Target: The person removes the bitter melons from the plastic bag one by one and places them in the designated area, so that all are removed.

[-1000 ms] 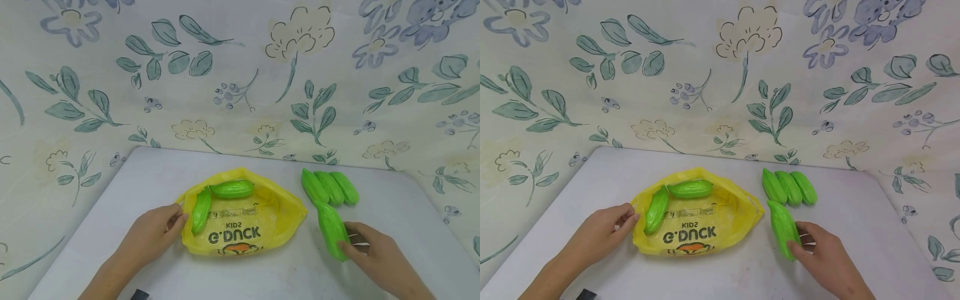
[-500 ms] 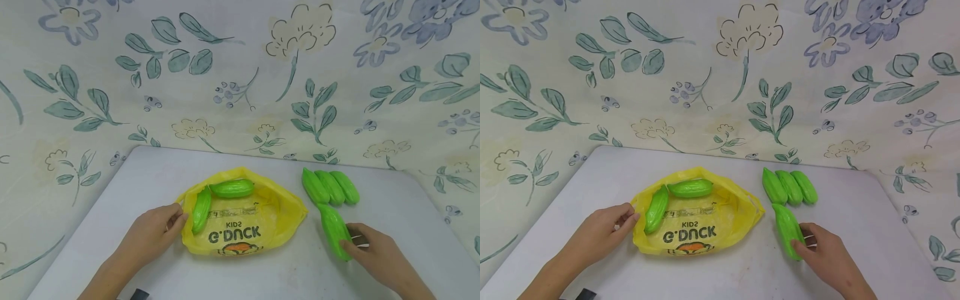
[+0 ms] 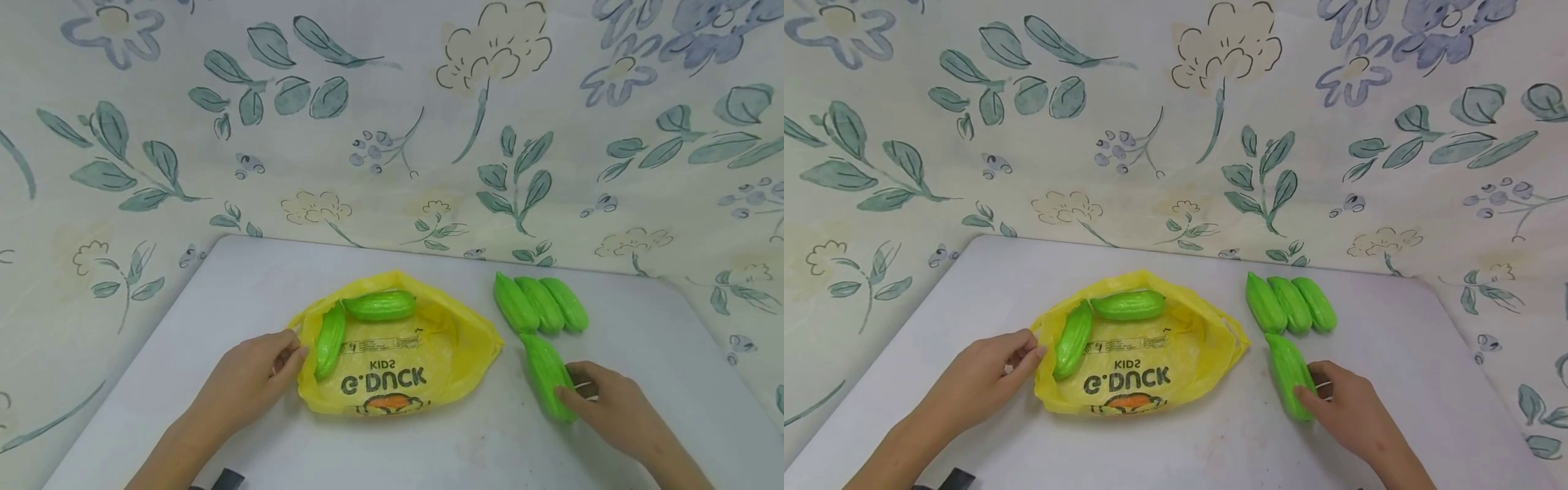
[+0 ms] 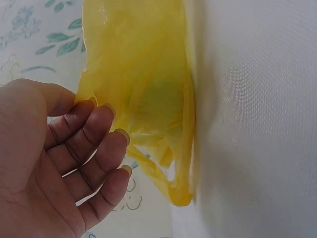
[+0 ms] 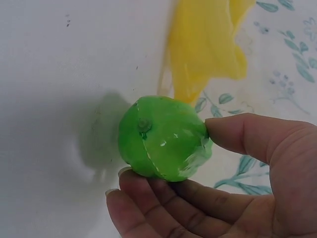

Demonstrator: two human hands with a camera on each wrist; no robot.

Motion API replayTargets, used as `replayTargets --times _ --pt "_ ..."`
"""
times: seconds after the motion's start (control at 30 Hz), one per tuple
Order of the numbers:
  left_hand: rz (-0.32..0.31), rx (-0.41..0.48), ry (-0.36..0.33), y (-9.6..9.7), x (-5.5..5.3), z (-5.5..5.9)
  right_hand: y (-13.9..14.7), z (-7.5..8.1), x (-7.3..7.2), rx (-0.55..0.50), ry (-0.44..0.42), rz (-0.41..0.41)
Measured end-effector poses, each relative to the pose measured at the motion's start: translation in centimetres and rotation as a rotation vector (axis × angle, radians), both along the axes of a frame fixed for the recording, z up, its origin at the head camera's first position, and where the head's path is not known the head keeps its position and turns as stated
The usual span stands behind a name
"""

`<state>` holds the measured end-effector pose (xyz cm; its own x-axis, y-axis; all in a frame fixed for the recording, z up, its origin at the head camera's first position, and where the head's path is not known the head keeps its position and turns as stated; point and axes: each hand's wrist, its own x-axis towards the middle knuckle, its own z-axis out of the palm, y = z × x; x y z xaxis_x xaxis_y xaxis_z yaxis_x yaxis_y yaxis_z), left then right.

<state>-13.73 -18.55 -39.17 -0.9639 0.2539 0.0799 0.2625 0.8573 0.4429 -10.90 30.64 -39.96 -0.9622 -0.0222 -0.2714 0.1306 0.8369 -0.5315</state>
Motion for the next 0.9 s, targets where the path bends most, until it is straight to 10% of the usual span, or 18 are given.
replayTargets --times 0.9 --pt "0.009 -0.005 -0.004 -0.1 -0.1 0.0 0.8 -0.8 -1.2 -0.014 -0.007 -0.01"
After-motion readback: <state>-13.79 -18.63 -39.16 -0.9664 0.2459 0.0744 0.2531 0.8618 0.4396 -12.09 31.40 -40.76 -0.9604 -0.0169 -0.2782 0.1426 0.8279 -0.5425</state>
